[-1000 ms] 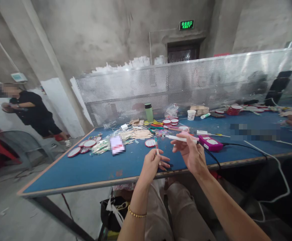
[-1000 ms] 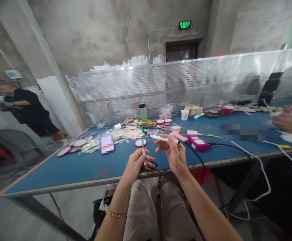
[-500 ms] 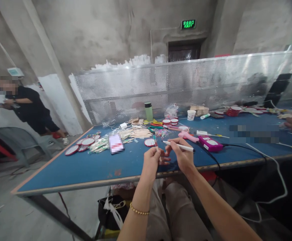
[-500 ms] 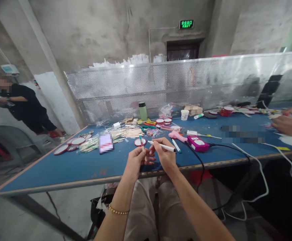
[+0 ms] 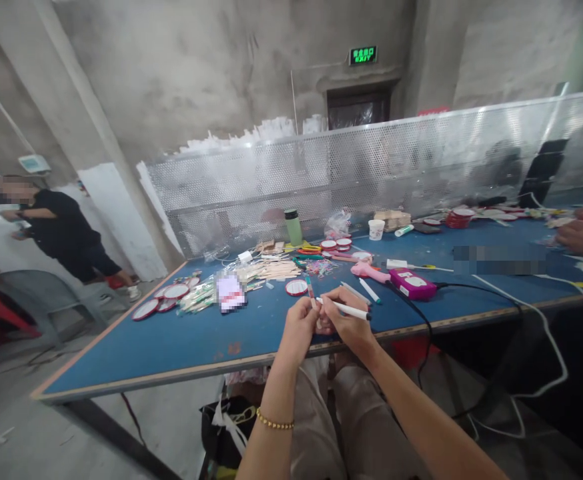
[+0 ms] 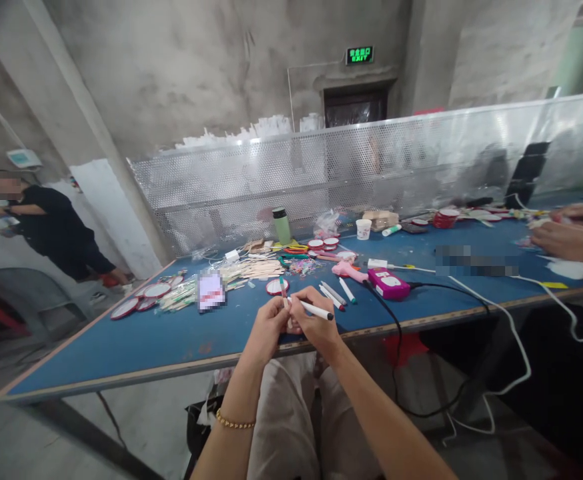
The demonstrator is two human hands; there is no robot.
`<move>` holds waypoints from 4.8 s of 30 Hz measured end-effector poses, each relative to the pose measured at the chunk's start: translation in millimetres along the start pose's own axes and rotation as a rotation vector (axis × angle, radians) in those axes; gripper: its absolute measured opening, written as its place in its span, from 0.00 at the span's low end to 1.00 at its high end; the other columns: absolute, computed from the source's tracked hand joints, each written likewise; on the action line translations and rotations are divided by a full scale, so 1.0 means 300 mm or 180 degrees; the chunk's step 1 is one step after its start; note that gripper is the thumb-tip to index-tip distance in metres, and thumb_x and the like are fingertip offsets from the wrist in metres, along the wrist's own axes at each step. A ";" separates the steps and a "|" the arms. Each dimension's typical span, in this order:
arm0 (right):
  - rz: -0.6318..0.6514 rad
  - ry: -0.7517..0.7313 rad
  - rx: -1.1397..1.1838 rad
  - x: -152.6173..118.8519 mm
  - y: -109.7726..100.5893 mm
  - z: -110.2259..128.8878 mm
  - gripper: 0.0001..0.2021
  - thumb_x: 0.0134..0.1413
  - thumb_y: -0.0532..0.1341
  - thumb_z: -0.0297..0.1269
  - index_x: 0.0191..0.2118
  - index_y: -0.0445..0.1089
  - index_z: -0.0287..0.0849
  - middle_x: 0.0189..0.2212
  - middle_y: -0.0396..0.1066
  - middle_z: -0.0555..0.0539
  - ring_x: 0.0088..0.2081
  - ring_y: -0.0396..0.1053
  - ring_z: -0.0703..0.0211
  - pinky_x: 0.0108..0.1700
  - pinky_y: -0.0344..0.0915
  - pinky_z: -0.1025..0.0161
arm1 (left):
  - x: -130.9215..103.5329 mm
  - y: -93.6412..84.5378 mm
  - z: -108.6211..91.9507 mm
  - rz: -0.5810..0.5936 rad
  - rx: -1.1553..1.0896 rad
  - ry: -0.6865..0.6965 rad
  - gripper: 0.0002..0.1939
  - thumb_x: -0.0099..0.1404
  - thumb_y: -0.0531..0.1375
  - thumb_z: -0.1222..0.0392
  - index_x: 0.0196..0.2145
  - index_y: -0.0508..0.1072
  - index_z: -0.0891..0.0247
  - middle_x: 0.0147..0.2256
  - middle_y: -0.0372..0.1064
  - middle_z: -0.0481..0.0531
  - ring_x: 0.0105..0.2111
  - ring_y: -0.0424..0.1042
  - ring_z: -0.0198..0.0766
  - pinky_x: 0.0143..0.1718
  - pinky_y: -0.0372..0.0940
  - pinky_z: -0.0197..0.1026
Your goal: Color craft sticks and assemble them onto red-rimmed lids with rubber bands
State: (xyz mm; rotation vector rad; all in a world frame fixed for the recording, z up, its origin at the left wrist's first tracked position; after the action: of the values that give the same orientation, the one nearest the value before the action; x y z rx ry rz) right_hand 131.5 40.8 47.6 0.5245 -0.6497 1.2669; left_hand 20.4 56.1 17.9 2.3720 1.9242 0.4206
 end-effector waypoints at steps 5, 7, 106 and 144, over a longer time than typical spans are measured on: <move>0.0041 0.0001 -0.0023 0.000 -0.011 -0.013 0.07 0.55 0.59 0.37 0.27 0.69 0.43 0.17 0.70 0.53 0.17 0.67 0.64 0.21 0.64 0.67 | 0.000 0.001 0.005 -0.0113 0.0195 0.0037 0.24 0.48 0.66 0.40 0.25 0.65 0.64 0.19 0.63 0.43 0.18 0.64 0.30 0.22 0.65 0.36; 0.0036 -0.0048 -0.0081 0.000 -0.015 -0.011 0.08 0.55 0.59 0.36 0.26 0.69 0.43 0.17 0.70 0.53 0.18 0.67 0.64 0.21 0.64 0.67 | -0.004 -0.002 0.002 -0.0167 0.0288 0.0063 0.24 0.48 0.66 0.40 0.24 0.65 0.64 0.19 0.62 0.43 0.18 0.64 0.31 0.22 0.66 0.37; 0.0148 -0.0317 -0.0443 -0.011 -0.015 0.000 0.09 0.56 0.59 0.36 0.27 0.71 0.42 0.19 0.71 0.51 0.20 0.66 0.64 0.24 0.63 0.67 | -0.028 0.004 -0.052 -0.0282 0.1295 0.0726 0.18 0.60 0.56 0.46 0.23 0.62 0.62 0.20 0.57 0.43 0.23 0.56 0.32 0.25 0.53 0.35; 0.0024 -0.0293 -0.0403 -0.017 -0.021 -0.007 0.09 0.56 0.59 0.36 0.27 0.71 0.42 0.19 0.71 0.51 0.20 0.66 0.64 0.23 0.63 0.67 | -0.027 0.004 -0.043 -0.0234 0.1202 0.0675 0.19 0.60 0.56 0.44 0.23 0.61 0.62 0.21 0.55 0.43 0.24 0.54 0.31 0.26 0.54 0.34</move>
State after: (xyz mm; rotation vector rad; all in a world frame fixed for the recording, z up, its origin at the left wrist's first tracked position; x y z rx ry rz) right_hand 137.1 37.4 42.6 0.4780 -0.8042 1.2052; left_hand 16.9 46.4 29.0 2.5530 2.3633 0.3411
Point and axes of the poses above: each hand's wrist, its own x-axis towards the middle knuckle, its own y-axis out of the palm, z = x × y, the point moved 6 cm from there along x, towards the middle knuckle
